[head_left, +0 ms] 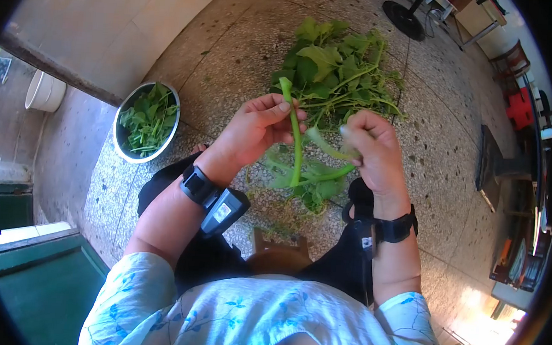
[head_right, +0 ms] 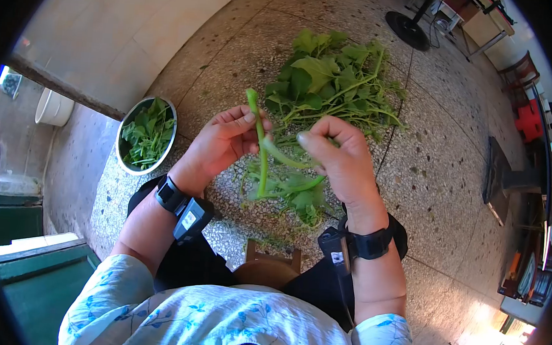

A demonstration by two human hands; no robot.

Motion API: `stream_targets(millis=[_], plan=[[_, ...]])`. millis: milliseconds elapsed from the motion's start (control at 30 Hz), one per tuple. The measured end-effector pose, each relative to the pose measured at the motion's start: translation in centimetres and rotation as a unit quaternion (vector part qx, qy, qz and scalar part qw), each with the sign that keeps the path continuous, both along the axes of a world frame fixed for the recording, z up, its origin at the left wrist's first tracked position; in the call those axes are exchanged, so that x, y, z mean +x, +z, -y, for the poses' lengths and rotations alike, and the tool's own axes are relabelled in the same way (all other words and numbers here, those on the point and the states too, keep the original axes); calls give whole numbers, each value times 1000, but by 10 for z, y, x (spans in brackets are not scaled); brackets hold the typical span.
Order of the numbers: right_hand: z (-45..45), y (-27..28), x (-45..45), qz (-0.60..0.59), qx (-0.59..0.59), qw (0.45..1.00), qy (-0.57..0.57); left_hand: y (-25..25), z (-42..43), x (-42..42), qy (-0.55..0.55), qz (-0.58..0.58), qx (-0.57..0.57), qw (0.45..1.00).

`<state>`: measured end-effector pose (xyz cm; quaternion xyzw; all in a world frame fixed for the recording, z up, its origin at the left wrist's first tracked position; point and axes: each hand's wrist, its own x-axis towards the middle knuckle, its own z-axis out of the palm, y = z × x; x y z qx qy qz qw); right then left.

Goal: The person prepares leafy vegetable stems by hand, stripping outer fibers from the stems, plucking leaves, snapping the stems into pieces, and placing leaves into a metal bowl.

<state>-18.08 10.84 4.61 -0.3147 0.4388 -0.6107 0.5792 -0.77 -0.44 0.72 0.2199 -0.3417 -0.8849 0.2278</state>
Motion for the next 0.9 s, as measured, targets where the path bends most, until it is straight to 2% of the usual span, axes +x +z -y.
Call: stream_targets(millis=[67,100,167,200,300,367,400,500,567,600,633,667,700,733,767,800,900], plan=[[2,0,14,-262,-2,963,-67,-4,4,2,13,-44,-3,999],[3,-7,13,-263,-2,963,-66,-3,4,3,13,-44,-2,999],[6,-26,10,-379,-10,925,-13,3,4,3,41,-55,-20,997],[6,-24,13,-334,31,942,11,7,3,3,41,-56,-19,997],[9,-14,17,-313,56,946,59,16,-1,1,41,-34,-69,996],[12,-18,22,-304,24,951,46,18,-3,-1,12,-18,-155,988],[12,-19,23,-294,-8,955,34,19,-3,-1,12,-19,-155,988],[13,-17,18,-307,27,950,58,24,-2,-2,-9,-50,-182,982],[15,-21,16,-329,15,943,48,32,-5,-6,198,43,-345,916],[16,-23,15,-351,4,936,37,31,3,-1,196,42,-347,916],[16,-23,14,-351,3,936,35,28,17,10,225,103,-493,834],[15,-22,14,-393,13,919,28,26,24,15,247,161,-623,724],[15,-22,13,-435,23,900,22,29,22,15,247,160,-624,724],[14,-22,13,-435,22,900,21,34,18,16,205,221,-699,649],[13,-21,13,-487,3,874,10,38,14,16,161,278,-761,563],[12,-20,14,-536,-15,844,-2,38,8,11,161,278,-761,563],[10,-16,14,-582,-55,812,-6,37,-8,2,189,217,-808,515]])
